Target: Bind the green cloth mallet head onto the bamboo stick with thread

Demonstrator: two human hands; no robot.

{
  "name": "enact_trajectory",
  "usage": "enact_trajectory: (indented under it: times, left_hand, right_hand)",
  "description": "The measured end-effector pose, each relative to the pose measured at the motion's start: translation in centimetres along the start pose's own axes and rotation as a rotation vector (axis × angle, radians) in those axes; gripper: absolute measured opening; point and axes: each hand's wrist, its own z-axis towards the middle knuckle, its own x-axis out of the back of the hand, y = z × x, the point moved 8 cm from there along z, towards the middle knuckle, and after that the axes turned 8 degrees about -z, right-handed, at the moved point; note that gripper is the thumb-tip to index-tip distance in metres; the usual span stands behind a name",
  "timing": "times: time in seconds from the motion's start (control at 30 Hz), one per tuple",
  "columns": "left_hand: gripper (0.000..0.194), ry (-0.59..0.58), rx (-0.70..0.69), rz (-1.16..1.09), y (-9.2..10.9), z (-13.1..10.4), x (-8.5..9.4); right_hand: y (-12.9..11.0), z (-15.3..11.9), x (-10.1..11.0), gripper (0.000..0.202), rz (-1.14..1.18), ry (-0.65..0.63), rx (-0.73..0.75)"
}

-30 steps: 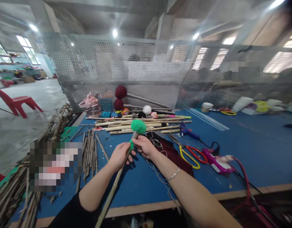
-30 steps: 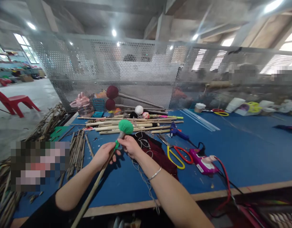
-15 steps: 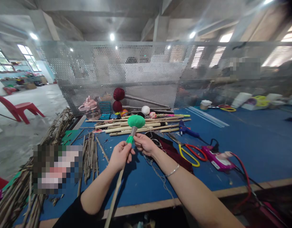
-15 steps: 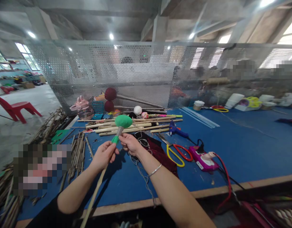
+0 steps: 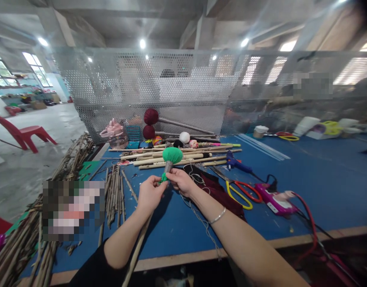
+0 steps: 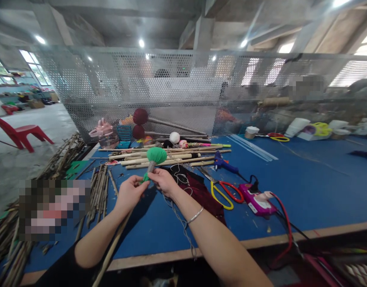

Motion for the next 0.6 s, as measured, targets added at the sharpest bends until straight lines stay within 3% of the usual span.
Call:
enact_trajectory:
  times: [0.23,0.37,0.43,0.53,0.6]
  left_hand:
    - [0.035,-0.213,0.127,-0.438,0.1,-0.3,-2.1]
    - [0.036,-0.312,0.223,-0.471,-0.9,-0.5,-3.0]
    - [0.037,-0.249,0.216,-0.346,-1.5,-0.3,-2.4]
    - [0.035,-0.061,0.037,-0.065,-0.9,0.1,-0.7]
    - [0.029,0.005,-0.045,0.069,-0.5,0.2,-0.1]
  right_hand:
    - [-0.7,-0.6,-0.6,0.030,0.078,-0.174,-0.022]
    - [-0.4,-0.6,-0.2,0.031,0.081,-0.138,-0.020]
    - [-0.2,-0.5,0.1,0.031,0.035,-0.092,-0.024]
    - [0.3,-0.4,0.1,0.031,-0.022,-0.059,-0.047]
    - [0.4,-0.3,0.1,0.031,-0.041,-0.047,-0.058]
